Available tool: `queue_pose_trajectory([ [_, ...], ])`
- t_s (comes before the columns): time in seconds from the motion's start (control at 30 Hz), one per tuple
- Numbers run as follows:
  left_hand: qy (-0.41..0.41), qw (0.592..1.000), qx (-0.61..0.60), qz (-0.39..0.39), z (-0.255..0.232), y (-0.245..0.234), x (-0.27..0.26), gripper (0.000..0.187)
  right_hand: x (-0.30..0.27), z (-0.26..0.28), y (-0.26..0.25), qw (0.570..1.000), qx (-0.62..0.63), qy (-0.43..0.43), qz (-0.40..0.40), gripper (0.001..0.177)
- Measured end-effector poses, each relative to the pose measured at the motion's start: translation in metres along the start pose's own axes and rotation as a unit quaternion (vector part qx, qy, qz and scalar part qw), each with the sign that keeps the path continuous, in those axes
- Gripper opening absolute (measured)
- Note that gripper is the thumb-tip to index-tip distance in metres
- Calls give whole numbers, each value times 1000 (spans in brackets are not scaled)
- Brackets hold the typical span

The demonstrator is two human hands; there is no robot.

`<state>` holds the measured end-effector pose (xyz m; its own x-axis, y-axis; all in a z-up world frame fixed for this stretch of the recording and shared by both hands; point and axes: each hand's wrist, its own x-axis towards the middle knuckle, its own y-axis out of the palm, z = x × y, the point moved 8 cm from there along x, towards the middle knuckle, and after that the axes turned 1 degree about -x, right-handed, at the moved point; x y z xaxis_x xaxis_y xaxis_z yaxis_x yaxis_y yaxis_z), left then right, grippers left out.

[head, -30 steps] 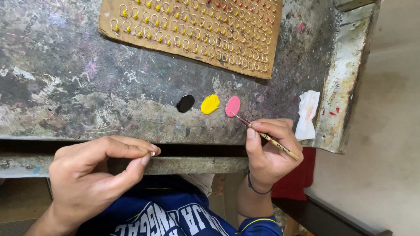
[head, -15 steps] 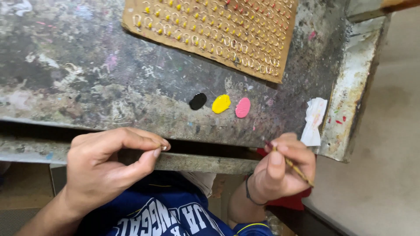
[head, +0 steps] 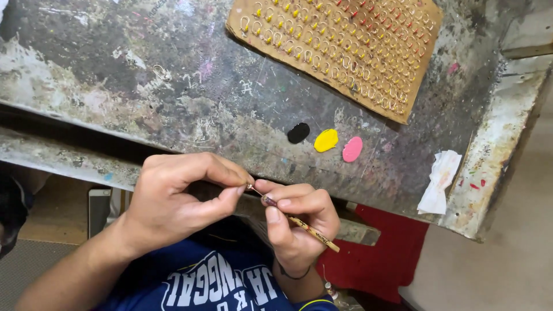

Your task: Painting small jewelry components with a fine brush at a workbench using multiple colors of paint.

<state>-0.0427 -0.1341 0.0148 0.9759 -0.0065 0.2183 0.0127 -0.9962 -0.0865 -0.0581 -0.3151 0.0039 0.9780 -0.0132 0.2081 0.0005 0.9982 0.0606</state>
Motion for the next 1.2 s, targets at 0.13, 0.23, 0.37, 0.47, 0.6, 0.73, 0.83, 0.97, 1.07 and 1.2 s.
queue_pose_trajectory([
  [0.13,0,1000,-2,4,2,0,-1,7,-1,-4,0,1000,1,12,7,15],
  [0.23,1,1000,-6,5,2,0,0,7,0,-4,1,1000,1,9,4,14],
  [0.37,6,1000,-3,4,1,0,0,8,0,-5,0,1000,-9,10,5,14],
  [0.47,4,1000,-3,6,1,0,0,7,0,-4,2,1000,2,-3,21,13],
  [0.6,7,1000,-1,7,1,0,0,7,0,-5,0,1000,-8,-1,11,14],
  [0.73,11,1000,-5,6,0,-1,1,8,-1,-5,0,1000,-3,-5,12,13],
  [0.83,9,1000,-3,5,1,0,0,8,-1,-7,-1,1000,-13,-5,10,14],
  [0.97,10,1000,-7,7,1,-1,0,8,0,-4,2,999,-19,-15,22,14],
  [1.07,8,1000,-13,11,2,0,0,8,-1,-4,1,1000,-6,-16,15,13],
  [1.2,7,1000,-9,15,2,0,0,7,-1,-4,2,1000,-7,-13,18,13],
])
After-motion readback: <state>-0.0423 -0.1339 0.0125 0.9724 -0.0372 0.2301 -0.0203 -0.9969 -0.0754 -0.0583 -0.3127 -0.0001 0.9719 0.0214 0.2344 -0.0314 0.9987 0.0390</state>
